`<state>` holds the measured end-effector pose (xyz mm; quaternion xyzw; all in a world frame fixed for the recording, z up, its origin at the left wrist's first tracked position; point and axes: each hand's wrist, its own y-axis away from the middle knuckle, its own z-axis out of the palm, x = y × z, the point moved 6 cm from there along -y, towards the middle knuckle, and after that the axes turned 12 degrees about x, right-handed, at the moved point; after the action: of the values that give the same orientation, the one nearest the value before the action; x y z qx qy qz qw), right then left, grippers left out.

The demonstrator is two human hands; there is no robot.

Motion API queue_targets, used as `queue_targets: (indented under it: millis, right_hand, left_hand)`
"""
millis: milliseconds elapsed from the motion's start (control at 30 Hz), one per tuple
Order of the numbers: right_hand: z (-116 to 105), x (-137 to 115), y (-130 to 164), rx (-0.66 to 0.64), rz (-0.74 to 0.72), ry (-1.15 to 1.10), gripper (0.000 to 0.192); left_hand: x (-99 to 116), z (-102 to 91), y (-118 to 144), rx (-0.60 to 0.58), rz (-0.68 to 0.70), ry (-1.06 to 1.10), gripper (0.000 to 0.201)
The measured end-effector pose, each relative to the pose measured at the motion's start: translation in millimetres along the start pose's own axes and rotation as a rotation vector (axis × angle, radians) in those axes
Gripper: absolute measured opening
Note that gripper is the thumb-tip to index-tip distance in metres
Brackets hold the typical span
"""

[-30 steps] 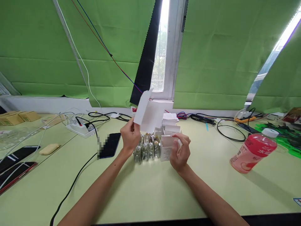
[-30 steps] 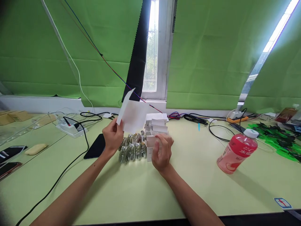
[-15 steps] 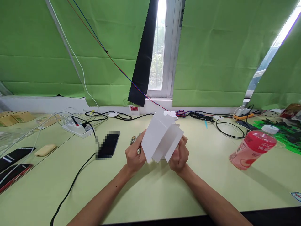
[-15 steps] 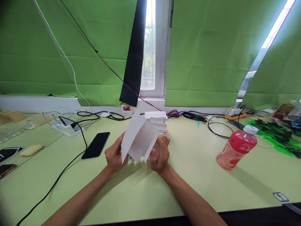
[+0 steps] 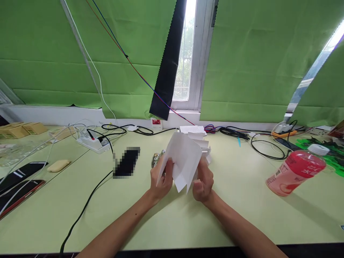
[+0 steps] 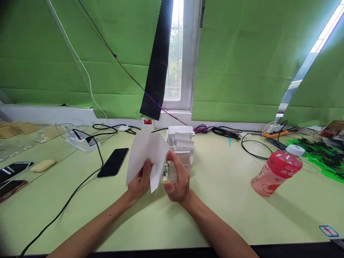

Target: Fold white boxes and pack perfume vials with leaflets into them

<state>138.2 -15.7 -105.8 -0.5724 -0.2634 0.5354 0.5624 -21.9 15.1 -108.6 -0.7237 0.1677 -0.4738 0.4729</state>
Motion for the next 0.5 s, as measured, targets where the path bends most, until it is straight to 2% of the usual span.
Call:
queue_targets:
  millis: [233, 500]
  right_hand:
    - [11, 7, 6, -0.138, 0.239, -0.144, 0.077]
    - [17, 14, 10, -0.179, 0.414, -0.275, 0.098]
  left_hand:
    - [-3, 6.2, 4, -0.115, -0.067, 0.07, 0.035]
    - [-7, 9.4, 16, -0.148, 0.078, 0.024, 0.047]
